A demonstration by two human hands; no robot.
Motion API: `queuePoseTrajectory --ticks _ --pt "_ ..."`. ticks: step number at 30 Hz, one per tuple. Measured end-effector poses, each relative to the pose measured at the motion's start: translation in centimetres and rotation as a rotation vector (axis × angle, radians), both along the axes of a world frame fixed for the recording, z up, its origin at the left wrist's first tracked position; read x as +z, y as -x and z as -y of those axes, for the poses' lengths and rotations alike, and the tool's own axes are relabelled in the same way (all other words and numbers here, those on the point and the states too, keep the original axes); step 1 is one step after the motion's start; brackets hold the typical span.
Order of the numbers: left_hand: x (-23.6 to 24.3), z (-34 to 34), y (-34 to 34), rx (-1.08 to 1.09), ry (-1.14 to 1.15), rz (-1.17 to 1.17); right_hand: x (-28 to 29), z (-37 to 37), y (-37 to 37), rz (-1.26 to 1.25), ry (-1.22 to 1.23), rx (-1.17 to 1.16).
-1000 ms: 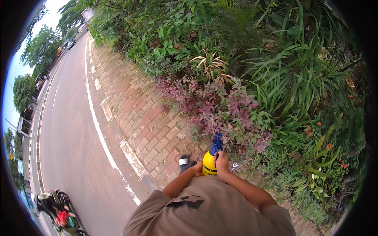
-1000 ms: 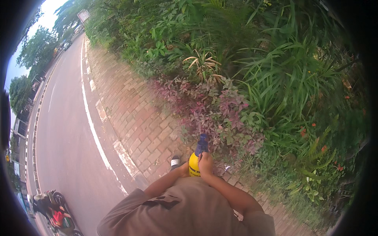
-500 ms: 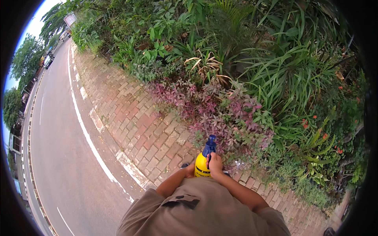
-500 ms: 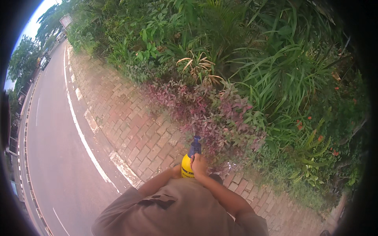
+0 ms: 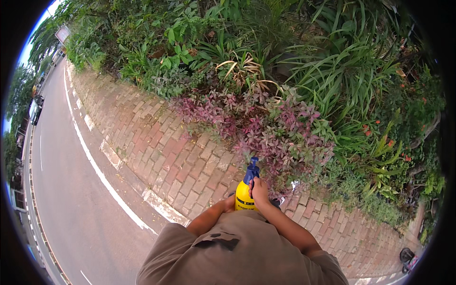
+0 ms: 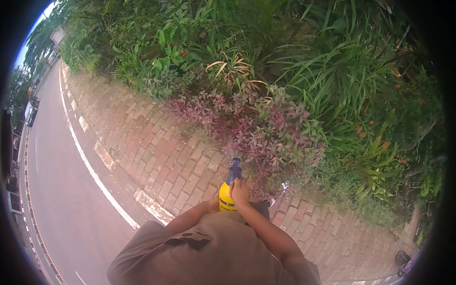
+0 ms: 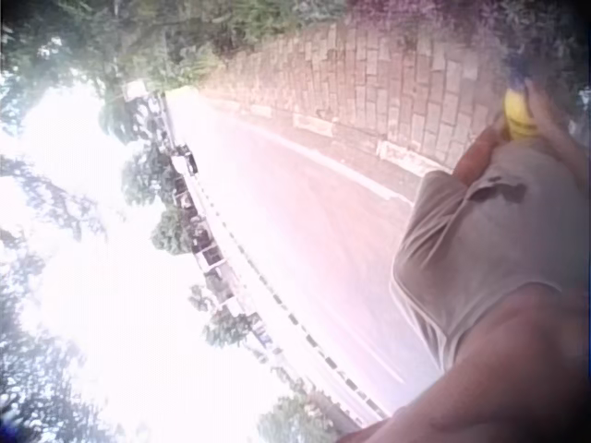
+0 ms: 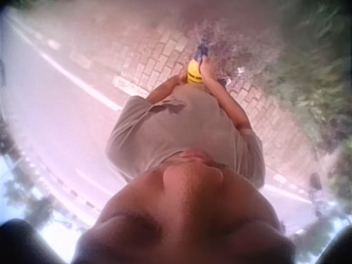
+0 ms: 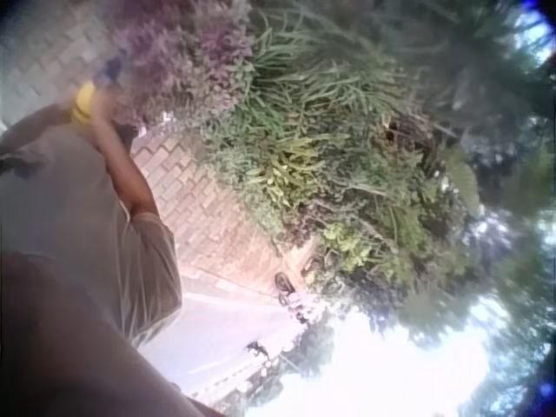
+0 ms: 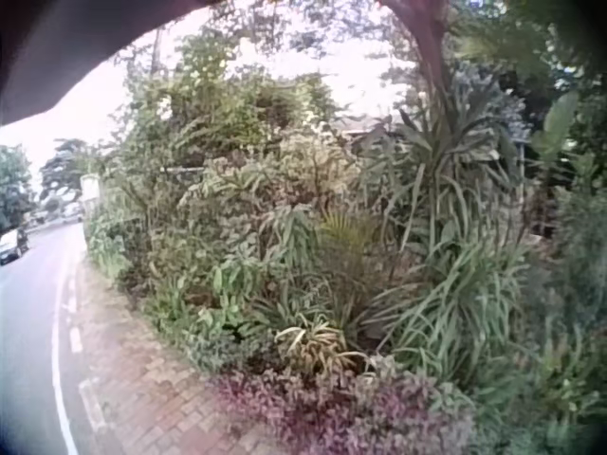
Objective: The person assembles a yellow handheld pressure sprayer, then walks along a roadside sidewalk and sprays liquid onto various plants and weeds growing along the curb.
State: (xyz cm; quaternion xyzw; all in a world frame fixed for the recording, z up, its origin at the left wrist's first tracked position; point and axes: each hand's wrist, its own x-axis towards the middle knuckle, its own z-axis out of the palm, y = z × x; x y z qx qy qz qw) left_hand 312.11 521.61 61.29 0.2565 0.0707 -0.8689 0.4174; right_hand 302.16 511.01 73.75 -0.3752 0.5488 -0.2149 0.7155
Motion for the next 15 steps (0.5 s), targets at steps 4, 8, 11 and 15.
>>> queuePoseTrajectory --ticks 4,8,11,15 --pt "0.5 -0.2 -0.5 -0.027 0.007 0.0 -0.5 -0.2 -0.9 -0.002 0.004 -0.021" --pt "1.3 0.3 -0.7 -0.113 0.019 -0.041 -0.1 -0.1 -0.9 -0.031 0.035 -0.015" --pt "-0.3 0.4 -0.7 -0.141 0.037 -0.071 0.3 -0.1 -0.9 -0.052 0.047 -0.039" --pt "-1.9 0.7 -0.2 -0.205 0.03 -0.056 0.5 0.6 -0.2 -0.055 0.027 -0.046"
